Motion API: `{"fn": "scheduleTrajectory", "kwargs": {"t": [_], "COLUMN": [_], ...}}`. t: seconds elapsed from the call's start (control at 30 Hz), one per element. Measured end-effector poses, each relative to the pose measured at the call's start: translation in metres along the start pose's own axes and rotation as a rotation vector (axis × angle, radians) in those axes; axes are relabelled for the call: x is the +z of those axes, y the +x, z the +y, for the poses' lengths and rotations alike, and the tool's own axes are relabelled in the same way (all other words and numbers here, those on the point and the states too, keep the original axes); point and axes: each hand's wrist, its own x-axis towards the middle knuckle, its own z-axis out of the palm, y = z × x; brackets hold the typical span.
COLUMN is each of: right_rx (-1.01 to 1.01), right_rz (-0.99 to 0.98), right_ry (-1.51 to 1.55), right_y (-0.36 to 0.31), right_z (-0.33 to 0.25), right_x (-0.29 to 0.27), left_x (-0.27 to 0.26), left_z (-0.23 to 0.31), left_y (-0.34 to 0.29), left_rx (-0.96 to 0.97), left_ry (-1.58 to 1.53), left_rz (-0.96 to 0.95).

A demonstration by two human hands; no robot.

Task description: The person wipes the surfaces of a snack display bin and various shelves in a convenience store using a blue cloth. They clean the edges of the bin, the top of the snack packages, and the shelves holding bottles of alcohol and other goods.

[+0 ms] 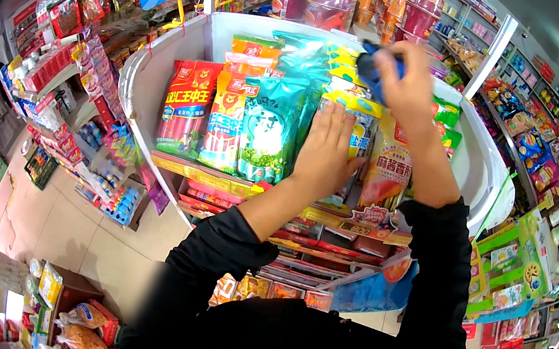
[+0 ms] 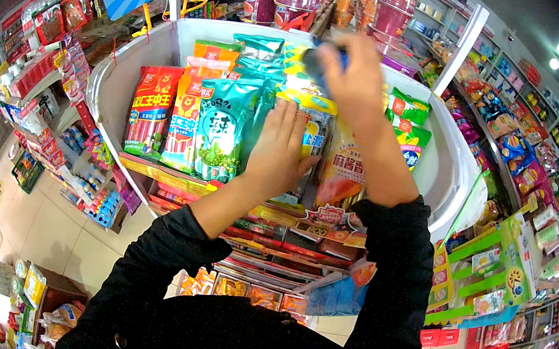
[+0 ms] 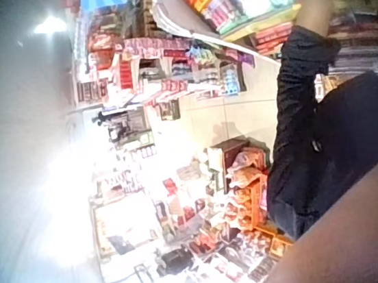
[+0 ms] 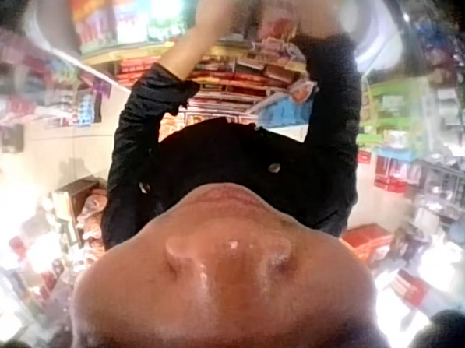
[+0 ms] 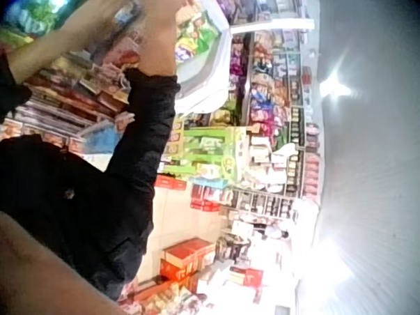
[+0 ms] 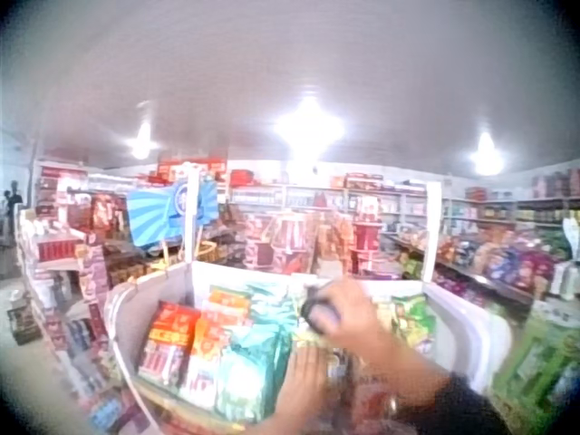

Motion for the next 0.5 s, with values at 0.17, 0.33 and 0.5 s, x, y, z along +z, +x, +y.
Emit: {"fn": "scheduleTrajectory", "kwargs": {"t": [0.17,0.33,0.5], "right_rx": [-0.403,-0.209,-0.067], "right_rz": [-0.334,-0.085,0.109], "right_ry": [-0.095,-0.403,-0.005], "right_y": [-0.04,0.017,0.03], "right_z": [0.018,0.061,-0.01], "right_x": [0.043,0.06,0.064], "left_x": [0.006,-0.04,-0.067], "left_z": [0.003,0.001,-0.041], "left_y": [0.001,-0.013,-0.042], "left_rx": [-0.014,0.056,-0.256], "left_ry": [-0.041,-0.097,0.195], "left_rz": [-0.172,-0.019,0.034]}}
